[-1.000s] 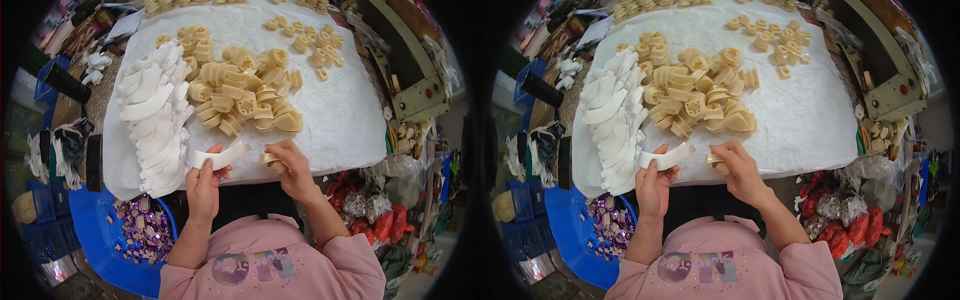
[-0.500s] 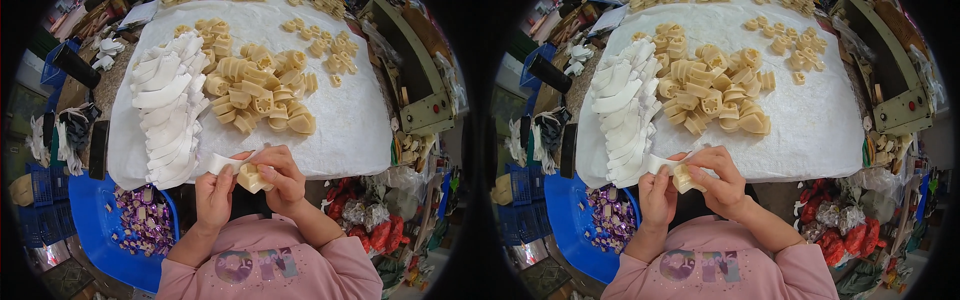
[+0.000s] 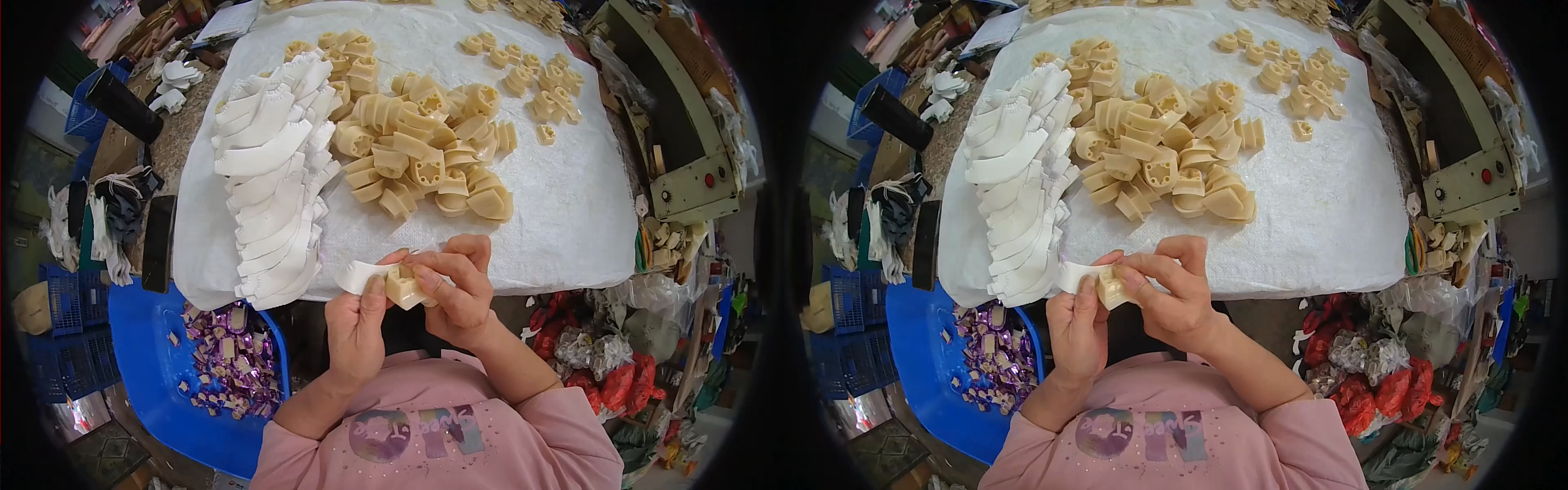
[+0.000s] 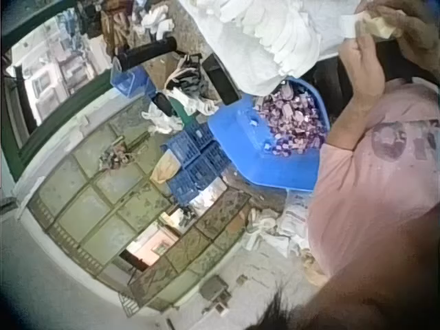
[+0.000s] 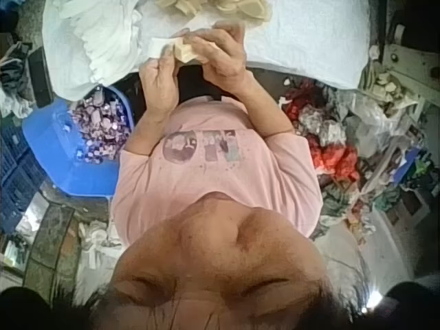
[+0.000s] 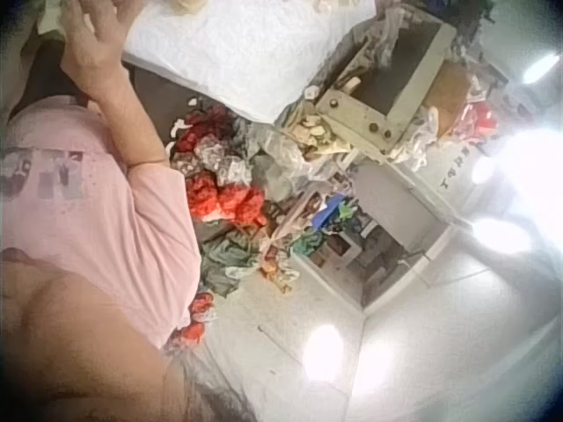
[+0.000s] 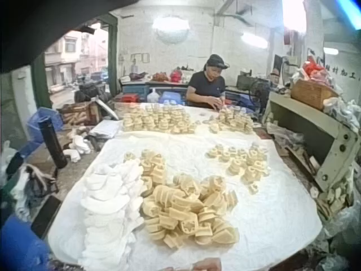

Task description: Assembling small beige foam or plastic footwear inserts with purple foil wrappers and organizing shoe parts.

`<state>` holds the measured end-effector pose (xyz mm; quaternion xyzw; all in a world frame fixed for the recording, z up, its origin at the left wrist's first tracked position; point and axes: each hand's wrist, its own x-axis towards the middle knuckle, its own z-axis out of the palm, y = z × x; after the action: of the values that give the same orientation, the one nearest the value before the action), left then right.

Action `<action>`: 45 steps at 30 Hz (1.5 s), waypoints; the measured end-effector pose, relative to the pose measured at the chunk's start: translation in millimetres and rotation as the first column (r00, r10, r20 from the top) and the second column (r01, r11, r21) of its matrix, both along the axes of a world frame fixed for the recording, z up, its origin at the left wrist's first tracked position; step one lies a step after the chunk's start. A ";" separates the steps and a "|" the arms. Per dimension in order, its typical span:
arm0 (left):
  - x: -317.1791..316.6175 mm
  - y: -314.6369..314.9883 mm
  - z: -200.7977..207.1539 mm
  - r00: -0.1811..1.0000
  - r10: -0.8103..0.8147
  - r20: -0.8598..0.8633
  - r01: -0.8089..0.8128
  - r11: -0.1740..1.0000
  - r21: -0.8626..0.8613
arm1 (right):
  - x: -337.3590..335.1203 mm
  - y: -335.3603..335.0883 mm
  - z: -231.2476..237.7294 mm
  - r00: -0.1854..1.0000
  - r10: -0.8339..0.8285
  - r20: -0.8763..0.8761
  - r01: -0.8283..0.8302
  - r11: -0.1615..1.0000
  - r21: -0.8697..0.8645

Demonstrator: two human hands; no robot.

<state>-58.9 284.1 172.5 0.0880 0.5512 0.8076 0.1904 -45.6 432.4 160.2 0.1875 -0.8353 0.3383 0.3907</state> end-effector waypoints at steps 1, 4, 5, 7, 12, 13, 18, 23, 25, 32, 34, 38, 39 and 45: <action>0.3 1.1 -0.3 0.999 0.014 -0.038 -0.014 1.000 -0.009 | -0.6 0.4 -1.1 1.000 0.000 -0.001 0.000 1.000 -0.001; 0.1 3.8 -1.4 0.995 0.032 -0.095 -0.029 0.999 0.031 | -4.3 1.9 -8.0 1.000 -0.007 -0.022 0.008 1.000 0.011; -0.5 4.2 -1.3 0.993 0.037 -0.113 -0.028 0.996 0.080 | -5.4 2.6 -10.0 1.000 0.000 -0.029 0.000 1.000 -0.019; -4.4 1.5 -0.6 0.980 0.042 -0.196 -0.042 0.999 0.002 | -5.9 3.3 -10.4 0.999 0.001 -0.034 -0.003 0.999 -0.047; -9.5 -11.4 -2.5 0.946 0.144 -0.291 -0.195 0.969 -0.154 | -1.7 8.9 8.1 0.999 -0.032 0.009 0.031 0.995 0.094; -10.2 -11.8 -1.2 0.926 0.138 -0.350 -0.220 0.953 -0.208 | -0.1 7.1 15.0 0.999 -0.034 0.013 0.033 0.995 0.094; -7.9 -8.0 -4.0 0.898 0.067 -0.434 -0.249 0.891 -0.379 | 4.3 3.9 27.0 0.961 -0.132 0.243 0.043 0.940 0.339; -5.9 -2.6 -11.8 0.731 0.004 -0.682 -0.373 0.839 -0.395 | 5.1 5.4 28.0 0.939 -0.111 0.326 -0.020 0.928 0.372; -6.3 -0.4 -12.0 0.682 -0.026 -0.731 -0.401 0.822 -0.404 | 5.0 4.9 25.6 0.939 -0.109 0.326 -0.025 0.924 0.381; -6.9 -6.1 -11.5 0.751 -0.042 -0.659 -0.292 0.874 -0.388 | -0.4 11.8 2.8 0.954 -0.026 0.297 -0.032 0.981 0.190; -7.8 -7.8 -19.2 0.798 0.002 -0.603 -0.250 0.911 -0.328 | 0.1 14.2 1.8 0.958 0.035 0.285 -0.066 0.993 0.099; -16.5 -8.6 -37.6 0.834 0.079 -0.546 -0.190 0.970 -0.151 | 3.1 14.6 3.1 0.917 0.220 0.334 -0.193 0.975 -0.112; -18.2 -8.0 -36.5 0.834 0.080 -0.546 -0.193 0.969 -0.152 | 3.9 14.5 2.8 0.897 0.290 0.335 -0.236 0.952 -0.193; -20.1 -2.5 -24.2 0.610 -0.003 -0.793 -0.272 0.939 -0.213 | 8.6 16.7 6.1 0.837 0.347 0.423 -0.315 0.938 -0.147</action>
<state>-79.0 281.5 148.2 0.3571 0.7038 0.6024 -0.1193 -37.0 449.0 166.3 0.2330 -0.8445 0.4638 0.1324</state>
